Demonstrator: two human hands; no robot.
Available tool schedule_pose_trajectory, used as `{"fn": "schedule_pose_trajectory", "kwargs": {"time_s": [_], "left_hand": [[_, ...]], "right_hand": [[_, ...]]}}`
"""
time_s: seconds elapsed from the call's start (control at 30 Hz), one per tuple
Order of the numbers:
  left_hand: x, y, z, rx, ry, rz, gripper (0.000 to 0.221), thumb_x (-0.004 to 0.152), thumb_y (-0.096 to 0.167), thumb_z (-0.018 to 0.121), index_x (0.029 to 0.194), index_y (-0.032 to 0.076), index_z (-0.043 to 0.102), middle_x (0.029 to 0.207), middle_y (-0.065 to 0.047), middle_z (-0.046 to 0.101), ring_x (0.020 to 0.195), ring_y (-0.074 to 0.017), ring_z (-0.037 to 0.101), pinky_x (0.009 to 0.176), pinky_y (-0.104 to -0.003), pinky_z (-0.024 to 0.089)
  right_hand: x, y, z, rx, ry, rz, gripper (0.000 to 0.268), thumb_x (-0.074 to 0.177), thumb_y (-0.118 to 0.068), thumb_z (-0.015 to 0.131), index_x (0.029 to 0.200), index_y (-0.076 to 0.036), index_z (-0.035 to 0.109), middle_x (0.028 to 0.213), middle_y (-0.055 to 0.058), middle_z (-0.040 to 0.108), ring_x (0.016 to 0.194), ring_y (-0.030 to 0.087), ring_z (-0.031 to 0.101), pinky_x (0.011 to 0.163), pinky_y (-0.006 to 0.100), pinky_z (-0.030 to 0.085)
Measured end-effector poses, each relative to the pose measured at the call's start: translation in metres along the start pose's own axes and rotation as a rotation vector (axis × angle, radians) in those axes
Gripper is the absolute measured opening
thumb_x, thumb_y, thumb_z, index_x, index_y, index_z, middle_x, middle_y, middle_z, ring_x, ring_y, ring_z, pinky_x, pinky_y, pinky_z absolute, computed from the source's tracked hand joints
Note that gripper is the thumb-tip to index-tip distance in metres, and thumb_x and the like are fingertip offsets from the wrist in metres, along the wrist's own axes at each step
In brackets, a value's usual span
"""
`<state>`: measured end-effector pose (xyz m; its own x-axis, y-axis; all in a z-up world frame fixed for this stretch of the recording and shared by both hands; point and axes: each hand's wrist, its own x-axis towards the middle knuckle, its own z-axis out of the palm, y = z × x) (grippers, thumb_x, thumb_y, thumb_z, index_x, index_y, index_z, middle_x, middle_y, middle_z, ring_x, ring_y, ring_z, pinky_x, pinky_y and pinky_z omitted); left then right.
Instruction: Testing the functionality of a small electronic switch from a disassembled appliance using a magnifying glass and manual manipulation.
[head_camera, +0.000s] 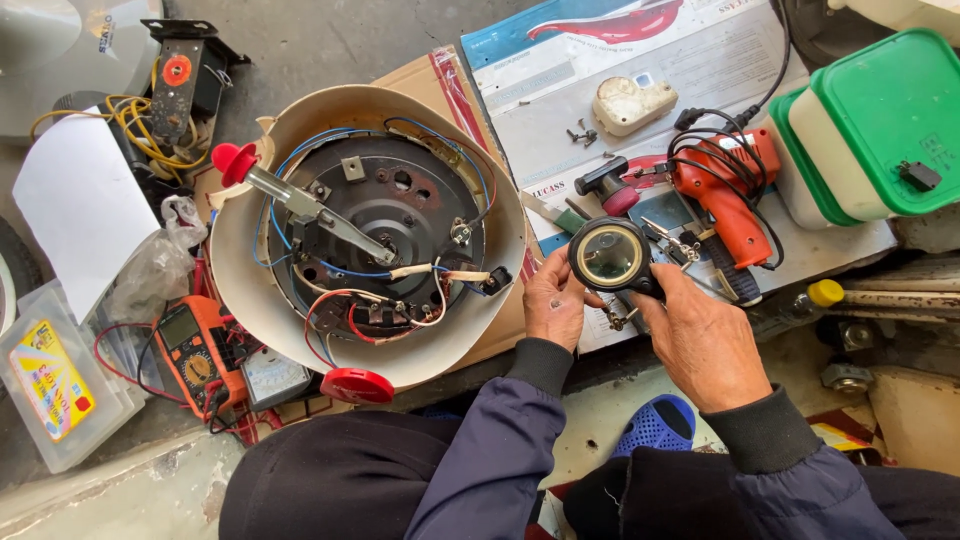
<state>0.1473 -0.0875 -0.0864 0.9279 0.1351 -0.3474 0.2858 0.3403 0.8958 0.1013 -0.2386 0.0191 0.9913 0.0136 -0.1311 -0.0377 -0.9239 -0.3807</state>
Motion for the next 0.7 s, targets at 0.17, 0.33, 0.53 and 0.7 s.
{"fn": "schedule_pose_trajectory", "kwargs": {"time_s": [0.17,0.33,0.53,0.7], "left_hand": [[0.0006,-0.0020,-0.0004,0.035,0.003,0.002,0.025,0.111,0.008,0.067,0.132,0.007,0.080,0.097,-0.014,0.083,0.058,-0.0182,0.075,0.058,-0.027,0.065],[-0.0007,0.0033,0.0014,0.036,-0.001,-0.007,0.024,0.111,0.007,0.067,0.132,0.006,0.079,0.097,-0.014,0.083,0.058,-0.0180,0.075,0.059,-0.028,0.065],[0.0014,-0.0033,-0.0011,0.022,-0.008,-0.004,0.025,0.111,0.009,0.068,0.133,0.007,0.079,0.095,-0.013,0.082,0.058,-0.0183,0.075,0.061,-0.028,0.065],[-0.0003,0.0001,-0.0016,0.022,-0.015,-0.006,0.025,0.111,0.010,0.068,0.133,0.007,0.079,0.095,-0.013,0.082,0.059,-0.0183,0.075,0.061,-0.028,0.065]], "right_hand": [[0.0010,0.0020,0.0030,-0.002,-0.012,0.019,0.037,0.110,-0.033,0.068,0.141,-0.014,0.064,0.121,0.017,0.082,0.105,0.042,0.081,0.086,0.059,0.067],[0.0017,-0.0007,0.0005,-0.003,-0.009,0.032,0.035,0.110,-0.032,0.068,0.140,-0.014,0.064,0.121,0.017,0.083,0.103,0.043,0.082,0.086,0.059,0.067],[0.0011,-0.0006,0.0024,-0.028,-0.025,0.057,0.035,0.111,-0.034,0.065,0.141,-0.016,0.063,0.122,0.016,0.083,0.103,0.043,0.082,0.086,0.060,0.066],[-0.0009,-0.0064,-0.0026,-0.060,-0.044,0.068,0.039,0.111,-0.035,0.064,0.146,-0.018,0.061,0.121,0.014,0.082,0.102,0.043,0.082,0.084,0.061,0.066]]}}
